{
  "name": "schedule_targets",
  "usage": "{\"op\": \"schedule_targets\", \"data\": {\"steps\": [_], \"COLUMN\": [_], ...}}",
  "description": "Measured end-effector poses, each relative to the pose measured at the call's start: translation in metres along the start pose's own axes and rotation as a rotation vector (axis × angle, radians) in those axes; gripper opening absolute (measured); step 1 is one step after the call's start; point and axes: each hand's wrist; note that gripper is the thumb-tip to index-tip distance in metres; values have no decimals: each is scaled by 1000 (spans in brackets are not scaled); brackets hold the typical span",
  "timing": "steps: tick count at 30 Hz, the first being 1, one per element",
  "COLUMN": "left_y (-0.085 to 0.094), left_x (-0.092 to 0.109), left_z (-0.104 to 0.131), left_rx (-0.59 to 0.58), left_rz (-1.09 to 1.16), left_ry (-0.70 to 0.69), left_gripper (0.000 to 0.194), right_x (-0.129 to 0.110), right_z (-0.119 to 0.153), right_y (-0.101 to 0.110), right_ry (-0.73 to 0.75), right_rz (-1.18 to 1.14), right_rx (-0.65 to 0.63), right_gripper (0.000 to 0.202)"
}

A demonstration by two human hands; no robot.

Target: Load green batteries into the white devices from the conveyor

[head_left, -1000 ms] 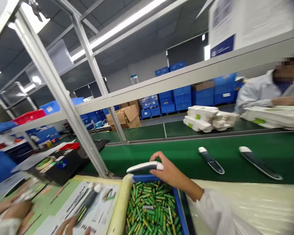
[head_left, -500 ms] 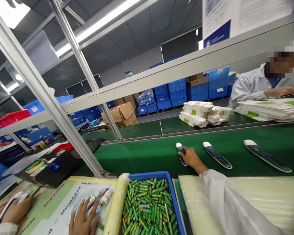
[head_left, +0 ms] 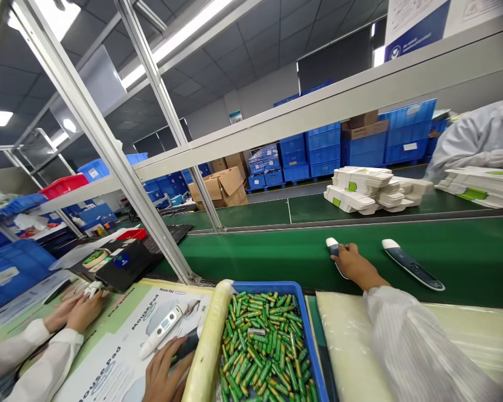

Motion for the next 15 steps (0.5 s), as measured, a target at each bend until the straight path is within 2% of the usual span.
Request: {"op": "schedule_targets", "data": {"steps": [3,6,8,11,13,15], "left_y": [2,3,9,27,42,50], "left_x": [8,7,5,13,26,40], "left_z": [-5,-7,-9,-20,-31,-39], "left_rx": [-37,2,69,134,72,-30], "left_rz": [72,132,143,146,153,169], "left_ry": [-43,-34,51,158,49,-137], "left_gripper": [30,26,28,26,20,25], "right_x": [2,3,3,3,2,-2], "right_z": [2,5,8,14,17,20], "right_y": [4,10,14,21,27,35], "right_ry": [-18,-51,-75,-97,-87,-72], "right_rz": [14,32,45,81,110,130], "right_rx": [6,19,26,72,141,199], "right_gripper": [46,45,46,45,44,44]}}
Point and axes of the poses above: each hand's wrist, its own z-axis away from the middle knuckle, its own y-axis out of the back of the hand, x = y × z, and after that the axes turned 6 degrees about -y, right-handed
